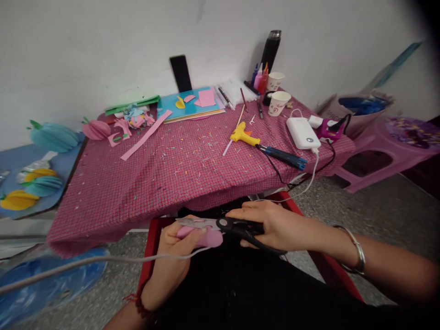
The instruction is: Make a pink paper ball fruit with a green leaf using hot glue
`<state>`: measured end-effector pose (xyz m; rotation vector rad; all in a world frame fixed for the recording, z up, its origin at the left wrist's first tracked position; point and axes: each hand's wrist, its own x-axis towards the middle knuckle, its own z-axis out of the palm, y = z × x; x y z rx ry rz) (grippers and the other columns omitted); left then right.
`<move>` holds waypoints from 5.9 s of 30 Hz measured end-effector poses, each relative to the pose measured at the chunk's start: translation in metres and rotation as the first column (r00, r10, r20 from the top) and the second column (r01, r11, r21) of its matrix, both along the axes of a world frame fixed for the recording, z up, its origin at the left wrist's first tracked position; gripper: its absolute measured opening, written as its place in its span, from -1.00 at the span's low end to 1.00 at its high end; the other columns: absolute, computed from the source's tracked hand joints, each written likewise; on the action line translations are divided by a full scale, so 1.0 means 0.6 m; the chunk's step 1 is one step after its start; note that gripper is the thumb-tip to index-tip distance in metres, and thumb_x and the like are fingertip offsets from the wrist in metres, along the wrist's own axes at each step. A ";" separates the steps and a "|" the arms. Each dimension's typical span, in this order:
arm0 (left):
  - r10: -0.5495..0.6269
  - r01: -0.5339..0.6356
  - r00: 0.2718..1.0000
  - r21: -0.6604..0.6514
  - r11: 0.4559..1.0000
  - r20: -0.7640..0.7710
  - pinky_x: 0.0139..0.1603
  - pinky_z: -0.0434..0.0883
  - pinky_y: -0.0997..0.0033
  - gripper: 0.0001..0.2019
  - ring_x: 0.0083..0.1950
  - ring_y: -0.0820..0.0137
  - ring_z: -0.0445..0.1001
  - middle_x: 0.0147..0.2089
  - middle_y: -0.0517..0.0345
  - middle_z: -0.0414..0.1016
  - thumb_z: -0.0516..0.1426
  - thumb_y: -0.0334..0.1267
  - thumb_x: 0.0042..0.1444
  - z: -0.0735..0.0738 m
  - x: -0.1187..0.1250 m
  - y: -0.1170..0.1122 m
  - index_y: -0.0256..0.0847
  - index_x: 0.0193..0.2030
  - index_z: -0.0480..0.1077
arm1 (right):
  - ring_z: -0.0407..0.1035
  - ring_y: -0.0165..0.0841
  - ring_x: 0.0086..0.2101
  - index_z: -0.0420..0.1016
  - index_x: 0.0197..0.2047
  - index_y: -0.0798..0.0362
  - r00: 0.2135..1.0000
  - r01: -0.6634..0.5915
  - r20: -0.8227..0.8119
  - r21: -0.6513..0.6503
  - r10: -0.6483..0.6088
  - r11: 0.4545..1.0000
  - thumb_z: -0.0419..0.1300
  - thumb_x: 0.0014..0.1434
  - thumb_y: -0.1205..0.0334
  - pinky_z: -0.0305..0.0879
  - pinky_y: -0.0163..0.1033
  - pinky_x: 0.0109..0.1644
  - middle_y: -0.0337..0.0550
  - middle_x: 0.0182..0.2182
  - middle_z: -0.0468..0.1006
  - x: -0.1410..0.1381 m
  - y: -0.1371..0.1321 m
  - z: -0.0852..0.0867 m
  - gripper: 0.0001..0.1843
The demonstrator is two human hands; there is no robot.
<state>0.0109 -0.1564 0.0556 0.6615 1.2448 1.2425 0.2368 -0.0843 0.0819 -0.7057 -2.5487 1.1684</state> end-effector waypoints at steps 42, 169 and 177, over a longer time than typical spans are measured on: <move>0.502 -0.493 0.864 0.246 0.834 0.029 -0.25 0.46 0.39 -0.72 -0.36 0.43 0.46 -0.37 0.15 0.49 0.34 -0.21 -0.10 -0.003 -0.140 0.062 -0.32 -0.30 0.44 | 0.33 -0.16 -0.06 0.46 0.04 0.14 0.947 0.297 -0.031 0.459 -0.319 0.838 0.14 0.20 0.34 0.21 -0.04 0.09 0.06 -0.12 0.47 -0.134 0.235 -0.063 -0.67; 0.215 -0.214 0.976 0.199 0.956 0.014 -0.31 0.55 0.45 -0.73 -0.41 0.38 0.60 -0.46 0.17 0.62 0.43 -0.32 -0.33 0.028 0.004 0.125 -0.22 -0.46 0.48 | 0.36 -0.21 -0.08 0.36 0.16 0.02 0.975 0.200 -0.118 0.105 -0.188 0.974 0.36 0.02 0.22 0.29 -0.09 0.04 -0.07 -0.07 0.49 0.019 0.083 -0.011 -0.39; 0.193 -0.193 0.981 0.194 0.962 0.020 -0.33 0.54 0.51 -0.71 -0.43 0.44 0.57 -0.45 0.18 0.62 0.46 -0.28 -0.35 0.016 0.006 0.130 -0.24 -0.45 0.51 | 0.36 -0.24 -0.08 0.37 0.17 0.01 0.972 0.173 -0.175 0.086 -0.156 0.981 0.34 0.07 0.22 0.28 -0.11 0.04 -0.11 -0.04 0.53 0.010 0.082 -0.018 -0.41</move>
